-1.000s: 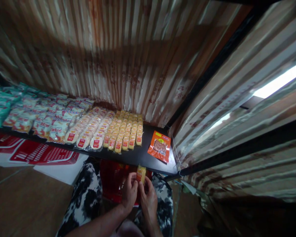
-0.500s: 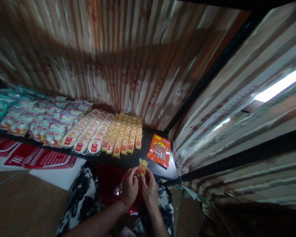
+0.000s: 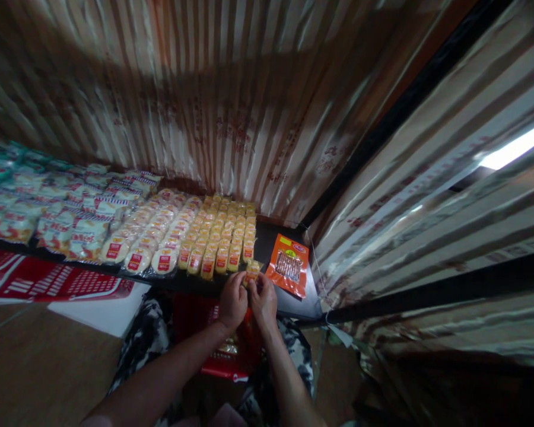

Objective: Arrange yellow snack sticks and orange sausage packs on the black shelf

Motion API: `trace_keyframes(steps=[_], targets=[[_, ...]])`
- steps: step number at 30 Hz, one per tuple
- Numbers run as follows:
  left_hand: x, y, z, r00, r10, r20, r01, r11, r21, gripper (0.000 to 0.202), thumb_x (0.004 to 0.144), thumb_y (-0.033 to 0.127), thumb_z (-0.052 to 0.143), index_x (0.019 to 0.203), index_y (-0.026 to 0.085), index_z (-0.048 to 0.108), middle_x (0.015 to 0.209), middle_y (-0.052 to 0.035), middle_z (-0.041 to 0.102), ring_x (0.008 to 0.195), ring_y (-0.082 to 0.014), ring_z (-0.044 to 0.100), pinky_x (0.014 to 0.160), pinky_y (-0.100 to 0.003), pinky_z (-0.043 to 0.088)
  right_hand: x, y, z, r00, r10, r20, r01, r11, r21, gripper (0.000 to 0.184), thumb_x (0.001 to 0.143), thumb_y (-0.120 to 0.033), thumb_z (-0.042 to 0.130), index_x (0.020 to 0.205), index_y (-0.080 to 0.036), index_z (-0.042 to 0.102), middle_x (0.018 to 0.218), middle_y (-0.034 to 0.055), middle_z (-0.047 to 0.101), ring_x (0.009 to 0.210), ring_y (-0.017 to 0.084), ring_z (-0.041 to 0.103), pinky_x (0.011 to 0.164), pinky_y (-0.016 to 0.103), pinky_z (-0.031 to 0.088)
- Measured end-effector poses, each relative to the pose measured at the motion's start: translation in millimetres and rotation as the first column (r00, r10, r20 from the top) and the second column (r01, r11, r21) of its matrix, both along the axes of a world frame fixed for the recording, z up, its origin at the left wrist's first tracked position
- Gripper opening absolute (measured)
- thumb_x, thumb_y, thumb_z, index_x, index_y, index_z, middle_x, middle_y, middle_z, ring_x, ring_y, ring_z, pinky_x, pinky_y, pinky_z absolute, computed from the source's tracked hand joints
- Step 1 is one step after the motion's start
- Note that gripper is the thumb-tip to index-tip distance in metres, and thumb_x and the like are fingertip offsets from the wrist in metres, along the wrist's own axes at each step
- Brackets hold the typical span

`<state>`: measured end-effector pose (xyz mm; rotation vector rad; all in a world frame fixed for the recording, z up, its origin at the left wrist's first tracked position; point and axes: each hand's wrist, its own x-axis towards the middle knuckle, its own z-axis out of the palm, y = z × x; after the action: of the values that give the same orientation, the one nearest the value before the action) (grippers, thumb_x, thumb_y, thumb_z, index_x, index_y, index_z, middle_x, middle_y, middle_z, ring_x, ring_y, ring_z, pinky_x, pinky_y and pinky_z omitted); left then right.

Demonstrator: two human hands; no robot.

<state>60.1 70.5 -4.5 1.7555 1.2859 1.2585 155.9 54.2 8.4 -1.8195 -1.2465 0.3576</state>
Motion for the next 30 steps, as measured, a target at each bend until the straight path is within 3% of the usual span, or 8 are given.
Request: trace_keyframes(steps=[8, 18, 25, 30], targets=[[3, 12, -5.3, 0.995, -0.019, -0.102, 0.029, 0.995, 0.095, 0.048, 0.072, 0.002, 0.036, 0.114, 0.015, 0.056, 0.12, -0.0113, 0.059, 0.113, -0.02, 0.054, 0.1, -0.04, 0.045, 2, 22, -2.0, 0.999, 0.0, -0.037, 0.0, 1.0, 0.003, 0.035, 0.079, -0.037, 0.046, 0.104, -0.017, 0.06, 0.089, 0.0075, 0.064, 0.078, 0.019, 0.059, 0.075, 0.033, 0.046], [-5, 8, -2.4, 0.921, -0.097, -0.377, 0.186, 0.96, 0.208, 0.052, 0.077, 0.004, 0.035, 0.127, 0.01, 0.046, 0.136, -0.016, 0.043, 0.129, -0.0225, 0.038, 0.105, -0.041, 0.04, 7, 35, -3.9, 0.997, 0.017, -0.074, -0.017, 1.0, -0.005, 0.035, 0.08, -0.035, 0.046, 0.104, -0.014, 0.06, 0.09, 0.0088, 0.063, 0.079, 0.019, 0.059, 0.075, 0.033, 0.047], [-14, 13, -0.8, 0.833, -0.015, -0.553, 0.26, 0.893, 0.367, 0.051, 0.08, 0.006, 0.036, 0.13, 0.01, 0.043, 0.139, -0.0132, 0.043, 0.137, -0.0248, 0.024, 0.107, -0.047, 0.034, 6, 42, -1.1, 0.995, 0.03, -0.095, -0.026, 0.999, 0.04, 0.034, 0.079, -0.035, 0.048, 0.102, -0.014, 0.062, 0.09, 0.0093, 0.065, 0.076, 0.018, 0.058, 0.074, 0.032, 0.047], [-19, 27, -0.5, 0.781, 0.035, -0.624, 0.307, 0.848, 0.432, 0.047, 0.082, 0.007, 0.036, 0.128, 0.011, 0.047, 0.139, -0.0104, 0.044, 0.139, -0.0231, 0.019, 0.109, -0.046, 0.03, 7, 45, -1.8, 0.994, 0.014, -0.106, -0.012, 1.0, 0.015, 0.031, 0.078, -0.032, 0.048, 0.099, -0.015, 0.064, 0.089, 0.0079, 0.066, 0.074, 0.017, 0.058, 0.073, 0.031, 0.047]])
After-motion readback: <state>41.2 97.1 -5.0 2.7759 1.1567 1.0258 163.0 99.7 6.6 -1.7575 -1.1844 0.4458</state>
